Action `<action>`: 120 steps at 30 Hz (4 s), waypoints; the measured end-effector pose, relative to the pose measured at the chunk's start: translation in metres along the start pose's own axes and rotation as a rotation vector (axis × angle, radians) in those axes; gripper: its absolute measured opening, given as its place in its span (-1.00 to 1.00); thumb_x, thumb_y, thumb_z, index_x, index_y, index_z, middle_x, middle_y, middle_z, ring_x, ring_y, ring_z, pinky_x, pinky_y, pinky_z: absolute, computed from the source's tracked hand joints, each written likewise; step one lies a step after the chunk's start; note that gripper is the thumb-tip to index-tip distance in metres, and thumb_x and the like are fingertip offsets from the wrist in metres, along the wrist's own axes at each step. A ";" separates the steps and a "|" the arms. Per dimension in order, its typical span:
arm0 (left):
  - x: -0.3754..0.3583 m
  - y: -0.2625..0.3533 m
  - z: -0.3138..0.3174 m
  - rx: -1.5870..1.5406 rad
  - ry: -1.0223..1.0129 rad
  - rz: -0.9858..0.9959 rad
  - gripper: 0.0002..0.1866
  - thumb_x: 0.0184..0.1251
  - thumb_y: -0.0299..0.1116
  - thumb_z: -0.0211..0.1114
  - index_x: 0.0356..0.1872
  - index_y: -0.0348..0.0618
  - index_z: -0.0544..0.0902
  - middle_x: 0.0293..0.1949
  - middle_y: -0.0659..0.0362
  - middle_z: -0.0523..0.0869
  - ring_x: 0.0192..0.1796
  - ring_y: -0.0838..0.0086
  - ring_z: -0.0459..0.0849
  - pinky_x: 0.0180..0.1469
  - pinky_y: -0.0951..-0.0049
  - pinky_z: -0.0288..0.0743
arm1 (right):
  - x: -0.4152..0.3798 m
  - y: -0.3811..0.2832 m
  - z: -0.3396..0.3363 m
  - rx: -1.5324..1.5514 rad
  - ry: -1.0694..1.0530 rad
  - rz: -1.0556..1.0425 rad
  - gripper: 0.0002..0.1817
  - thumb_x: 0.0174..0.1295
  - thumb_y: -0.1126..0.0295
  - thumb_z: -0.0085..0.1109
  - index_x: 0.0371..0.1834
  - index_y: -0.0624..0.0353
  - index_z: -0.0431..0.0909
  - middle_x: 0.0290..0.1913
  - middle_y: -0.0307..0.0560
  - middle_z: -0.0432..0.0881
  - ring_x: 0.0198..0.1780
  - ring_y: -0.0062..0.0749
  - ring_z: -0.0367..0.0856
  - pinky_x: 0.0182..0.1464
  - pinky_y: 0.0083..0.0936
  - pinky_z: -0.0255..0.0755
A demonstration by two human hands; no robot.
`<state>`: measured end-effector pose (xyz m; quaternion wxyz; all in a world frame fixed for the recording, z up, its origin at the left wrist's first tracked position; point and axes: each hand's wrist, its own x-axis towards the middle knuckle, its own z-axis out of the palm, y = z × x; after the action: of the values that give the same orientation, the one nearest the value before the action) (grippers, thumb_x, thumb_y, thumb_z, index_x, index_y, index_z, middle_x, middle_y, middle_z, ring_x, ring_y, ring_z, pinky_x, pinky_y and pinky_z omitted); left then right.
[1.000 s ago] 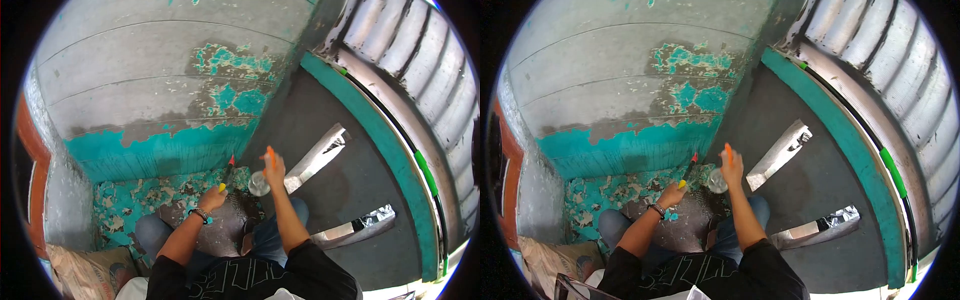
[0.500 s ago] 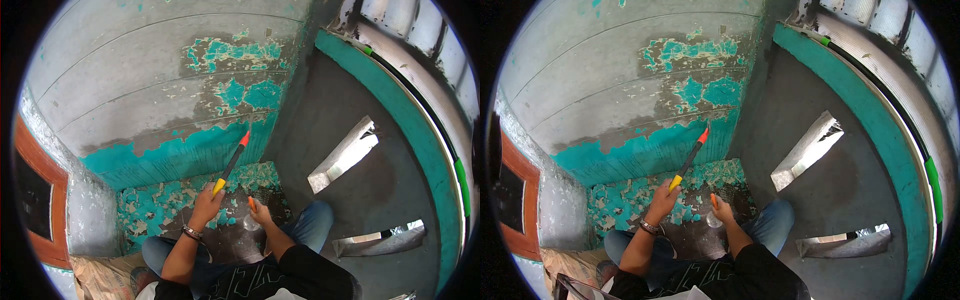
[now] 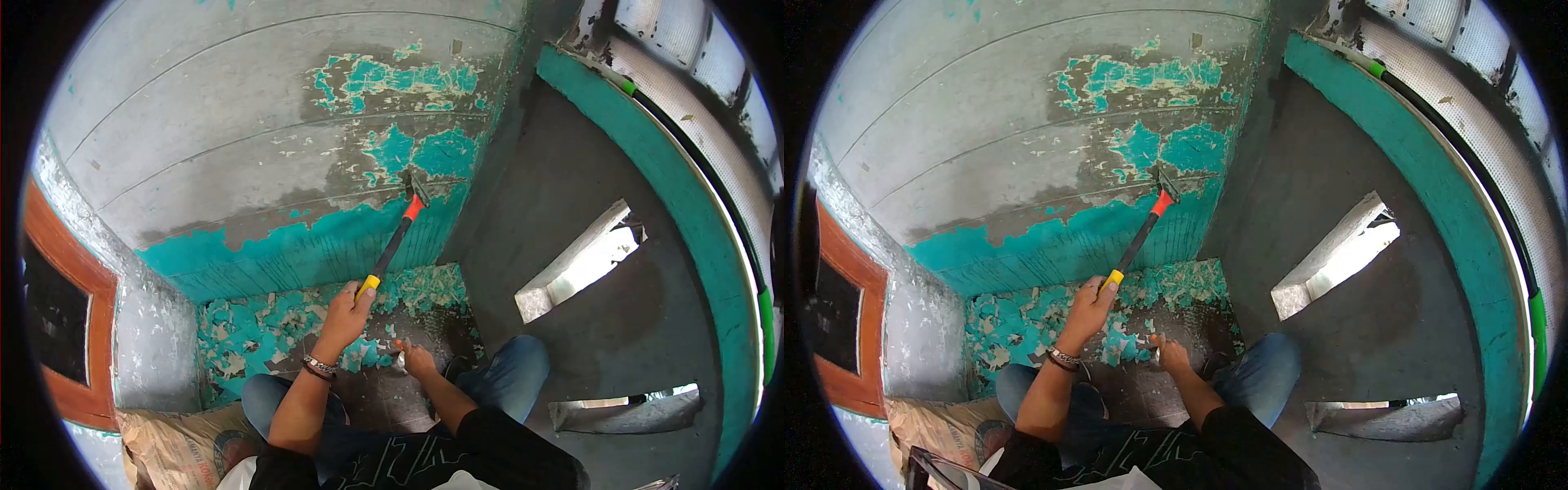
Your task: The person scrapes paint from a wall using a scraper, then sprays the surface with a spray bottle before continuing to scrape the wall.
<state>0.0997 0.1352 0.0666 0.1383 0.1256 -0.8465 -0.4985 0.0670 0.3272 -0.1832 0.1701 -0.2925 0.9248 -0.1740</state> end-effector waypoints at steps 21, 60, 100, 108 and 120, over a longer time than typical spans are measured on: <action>0.010 0.021 -0.005 -0.011 -0.024 0.024 -0.59 0.34 -0.10 0.08 -0.19 -0.36 0.49 -0.47 -0.13 0.58 -0.36 0.02 0.60 -0.32 0.17 0.40 | 0.097 -0.080 -0.233 1.698 0.175 0.091 -0.32 0.37 0.00 -0.16 0.44 0.04 -0.12 -0.07 -0.09 0.43 -0.23 -0.29 0.54 -0.20 -0.28 0.54; 0.057 0.024 -0.030 0.408 0.152 -0.052 -0.58 0.28 -0.01 0.14 -0.17 -0.20 0.67 -0.47 -0.05 0.67 -0.38 0.10 0.66 -0.32 0.20 0.49 | 0.183 -0.125 -0.263 1.972 0.582 0.066 -0.71 0.42 0.21 -0.16 -0.18 0.28 0.28 -0.39 -0.04 0.46 -0.44 -0.26 0.57 -0.42 -0.31 0.56; 0.047 -0.059 0.068 0.443 0.057 -0.007 -0.69 0.41 -0.19 0.04 -0.10 -0.27 0.45 -0.54 -0.12 0.61 -0.47 0.00 0.63 -0.53 0.11 0.45 | 0.176 -0.094 -0.226 1.963 0.600 0.115 -0.79 0.44 0.17 -0.27 -0.12 0.06 0.23 -0.51 -0.25 0.30 -0.67 -0.56 0.25 -0.66 -0.53 0.22; 0.064 -0.062 0.045 0.407 0.068 0.059 -0.65 0.39 -0.13 0.07 -0.27 -0.30 0.53 -0.59 -0.09 0.60 -0.53 -0.01 0.60 -0.49 0.13 0.42 | 0.186 -0.107 -0.226 1.926 0.703 0.115 -0.71 0.43 0.17 -0.21 0.08 0.07 0.26 -0.51 -0.24 0.29 -0.67 -0.59 0.25 -0.66 -0.54 0.22; 0.075 -0.032 0.068 0.282 0.045 0.021 -0.61 0.39 -0.10 0.08 -0.40 -0.29 0.49 -0.66 -0.08 0.52 -0.55 0.02 0.56 -0.51 0.18 0.37 | 0.177 -0.086 -0.261 1.882 0.785 0.124 -0.59 0.45 0.19 -0.22 0.28 0.08 0.17 -0.48 -0.24 0.31 -0.64 -0.59 0.23 -0.63 -0.49 0.17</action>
<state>0.0079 0.1484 0.0148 0.1434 0.1462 -0.9060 -0.3704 -0.1366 0.2126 0.0454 0.0246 0.0856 0.4172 -0.9044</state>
